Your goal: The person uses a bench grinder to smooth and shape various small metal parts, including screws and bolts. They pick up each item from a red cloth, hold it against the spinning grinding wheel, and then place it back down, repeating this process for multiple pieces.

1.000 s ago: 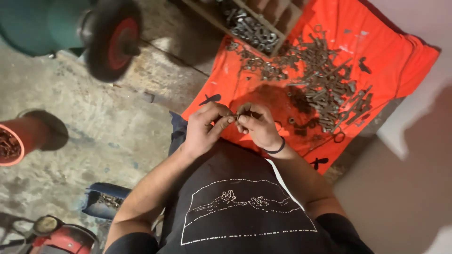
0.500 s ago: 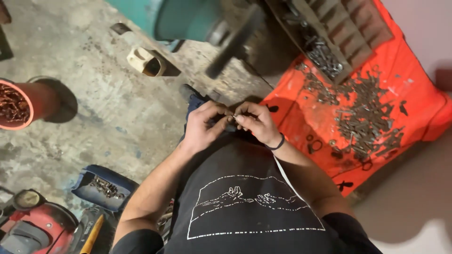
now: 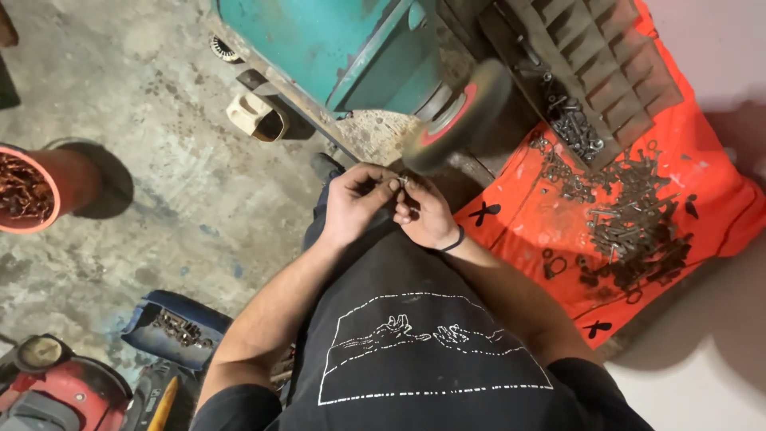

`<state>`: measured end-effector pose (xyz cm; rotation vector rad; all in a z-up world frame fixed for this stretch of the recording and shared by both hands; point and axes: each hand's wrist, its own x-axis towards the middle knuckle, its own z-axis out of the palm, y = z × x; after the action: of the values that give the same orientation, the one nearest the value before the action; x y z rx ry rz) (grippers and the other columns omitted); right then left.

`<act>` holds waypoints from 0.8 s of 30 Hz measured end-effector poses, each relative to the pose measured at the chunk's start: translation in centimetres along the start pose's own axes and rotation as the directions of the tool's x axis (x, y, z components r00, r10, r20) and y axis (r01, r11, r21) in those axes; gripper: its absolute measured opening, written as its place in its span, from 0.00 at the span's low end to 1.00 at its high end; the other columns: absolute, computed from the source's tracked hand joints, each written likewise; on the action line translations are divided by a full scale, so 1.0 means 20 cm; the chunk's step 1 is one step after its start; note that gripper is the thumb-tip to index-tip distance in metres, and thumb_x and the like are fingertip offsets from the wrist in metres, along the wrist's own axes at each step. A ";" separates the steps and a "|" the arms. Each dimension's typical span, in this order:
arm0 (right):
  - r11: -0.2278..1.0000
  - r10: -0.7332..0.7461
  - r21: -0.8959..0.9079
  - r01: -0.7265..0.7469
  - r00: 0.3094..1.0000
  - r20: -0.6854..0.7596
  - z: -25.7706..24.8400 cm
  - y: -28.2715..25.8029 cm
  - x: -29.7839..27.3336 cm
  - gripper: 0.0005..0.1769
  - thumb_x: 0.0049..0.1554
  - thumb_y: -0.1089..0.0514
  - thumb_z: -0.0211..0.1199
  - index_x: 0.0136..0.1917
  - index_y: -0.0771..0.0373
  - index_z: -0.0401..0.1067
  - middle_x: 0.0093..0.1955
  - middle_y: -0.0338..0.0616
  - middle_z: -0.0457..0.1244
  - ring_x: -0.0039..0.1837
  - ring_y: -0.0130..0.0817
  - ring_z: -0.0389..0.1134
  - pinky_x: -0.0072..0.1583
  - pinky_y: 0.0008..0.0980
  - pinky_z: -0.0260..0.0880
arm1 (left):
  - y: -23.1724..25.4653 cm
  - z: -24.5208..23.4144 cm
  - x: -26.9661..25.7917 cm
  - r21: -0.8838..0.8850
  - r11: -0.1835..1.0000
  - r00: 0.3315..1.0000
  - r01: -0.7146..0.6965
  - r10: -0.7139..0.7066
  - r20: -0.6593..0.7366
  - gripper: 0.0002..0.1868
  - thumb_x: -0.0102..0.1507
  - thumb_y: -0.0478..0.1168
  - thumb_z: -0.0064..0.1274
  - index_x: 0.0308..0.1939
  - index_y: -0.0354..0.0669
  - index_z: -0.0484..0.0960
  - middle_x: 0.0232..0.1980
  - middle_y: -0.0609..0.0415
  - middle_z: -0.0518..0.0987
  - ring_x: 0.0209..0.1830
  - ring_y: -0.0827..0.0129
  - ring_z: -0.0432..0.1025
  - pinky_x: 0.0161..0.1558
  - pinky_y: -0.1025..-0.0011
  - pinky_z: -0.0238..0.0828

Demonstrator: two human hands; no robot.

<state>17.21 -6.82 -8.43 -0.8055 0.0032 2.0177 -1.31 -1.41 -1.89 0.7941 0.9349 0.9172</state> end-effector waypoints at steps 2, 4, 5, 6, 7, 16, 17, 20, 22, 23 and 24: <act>1.000 -0.014 0.012 0.014 1.000 -0.009 -0.01 0.00 0.01 0.06 0.67 0.53 0.58 0.52 0.56 0.69 0.42 0.32 0.62 0.40 0.23 0.61 0.41 0.25 0.59 | 0.04 0.03 0.03 -0.050 0.998 0.999 0.043 -0.042 0.018 0.03 0.68 0.27 0.55 0.45 0.27 0.80 0.38 0.50 0.82 0.34 0.70 0.78 0.38 0.72 0.79; 0.999 -0.025 0.026 0.026 1.000 -0.018 -0.02 0.00 0.01 0.06 0.67 0.52 0.58 0.52 0.55 0.69 0.42 0.31 0.62 0.40 0.23 0.60 0.41 0.25 0.58 | 0.08 0.06 0.05 -0.098 0.991 0.996 0.087 -0.084 0.035 0.03 0.68 0.27 0.53 0.44 0.26 0.79 0.37 0.49 0.82 0.31 0.68 0.79 0.35 0.71 0.80; 0.999 -0.025 0.032 0.026 0.998 -0.049 -0.02 0.00 0.01 0.06 0.66 0.52 0.59 0.52 0.54 0.69 0.42 0.31 0.61 0.40 0.23 0.60 0.41 0.25 0.58 | 0.10 0.07 0.05 -0.141 0.982 0.992 0.124 -0.121 0.030 0.03 0.68 0.27 0.53 0.44 0.26 0.79 0.36 0.48 0.82 0.30 0.67 0.80 0.33 0.69 0.82; 0.999 -0.024 0.039 0.027 0.996 -0.081 -0.02 0.00 0.01 0.06 0.66 0.51 0.59 0.51 0.53 0.69 0.42 0.31 0.61 0.40 0.23 0.60 0.41 0.25 0.58 | 0.12 0.09 0.06 -0.183 0.970 0.987 0.161 -0.158 0.026 0.04 0.68 0.27 0.52 0.43 0.25 0.78 0.35 0.47 0.82 0.29 0.66 0.80 0.31 0.68 0.83; 0.999 -0.022 0.041 0.026 0.996 -0.082 -0.01 -0.01 0.01 0.06 0.66 0.51 0.59 0.51 0.53 0.69 0.42 0.31 0.61 0.40 0.23 0.60 0.41 0.25 0.58 | 0.13 0.09 0.06 -0.183 0.970 0.987 0.163 -0.161 0.025 0.04 0.68 0.27 0.52 0.43 0.25 0.78 0.35 0.47 0.82 0.29 0.66 0.80 0.31 0.68 0.83; 0.996 -0.056 0.058 0.062 0.993 -0.101 0.02 -0.03 0.00 0.06 0.65 0.51 0.62 0.51 0.53 0.70 0.42 0.30 0.61 0.38 0.22 0.58 0.41 0.26 0.58 | 0.10 0.08 0.09 -0.054 0.986 0.987 0.160 -0.160 0.004 0.05 0.69 0.28 0.54 0.40 0.24 0.78 0.34 0.46 0.83 0.28 0.66 0.79 0.31 0.70 0.79; 0.996 -0.052 0.060 0.059 0.992 -0.113 0.02 -0.03 0.01 0.06 0.65 0.51 0.62 0.51 0.53 0.70 0.42 0.30 0.61 0.38 0.22 0.59 0.42 0.26 0.58 | 0.11 0.09 0.10 -0.103 0.977 0.982 0.187 -0.186 0.012 0.05 0.68 0.29 0.53 0.40 0.25 0.78 0.34 0.47 0.83 0.28 0.67 0.80 0.31 0.70 0.80; 0.997 -0.045 0.063 0.054 0.990 -0.135 0.01 -0.02 0.01 0.06 0.64 0.51 0.62 0.51 0.53 0.71 0.41 0.30 0.61 0.39 0.22 0.59 0.42 0.26 0.58 | 0.11 0.08 0.10 -0.141 0.970 0.980 0.197 -0.196 0.026 0.05 0.68 0.29 0.53 0.39 0.27 0.78 0.33 0.48 0.83 0.28 0.68 0.80 0.31 0.71 0.80; 0.997 -0.041 0.061 0.050 0.989 -0.143 0.03 -0.02 0.01 0.05 0.64 0.52 0.61 0.51 0.53 0.71 0.41 0.31 0.61 0.39 0.23 0.60 0.41 0.26 0.58 | 0.11 0.08 0.10 -0.132 0.975 0.984 0.178 -0.176 0.029 0.05 0.68 0.29 0.54 0.39 0.26 0.78 0.33 0.48 0.83 0.28 0.68 0.80 0.32 0.71 0.79; 0.997 -0.057 0.041 0.063 0.988 -0.144 0.05 -0.03 0.00 0.05 0.64 0.52 0.61 0.52 0.53 0.71 0.41 0.31 0.62 0.39 0.23 0.60 0.41 0.26 0.58 | 0.11 0.07 0.10 -0.116 0.977 0.984 0.178 -0.176 0.027 0.05 0.68 0.29 0.54 0.39 0.27 0.78 0.33 0.48 0.83 0.29 0.69 0.79 0.33 0.72 0.78; 0.997 -0.072 0.022 0.076 0.987 -0.145 0.08 -0.04 0.00 0.05 0.64 0.52 0.61 0.52 0.53 0.70 0.41 0.32 0.62 0.39 0.23 0.60 0.41 0.26 0.58 | 0.11 0.07 0.11 -0.101 0.979 0.984 0.177 -0.176 0.026 0.05 0.68 0.29 0.54 0.39 0.27 0.79 0.34 0.48 0.83 0.29 0.70 0.79 0.33 0.72 0.78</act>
<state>16.99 -5.90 -7.01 -0.9192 0.0818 1.8823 -0.04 1.12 -0.14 0.6199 0.9209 0.7958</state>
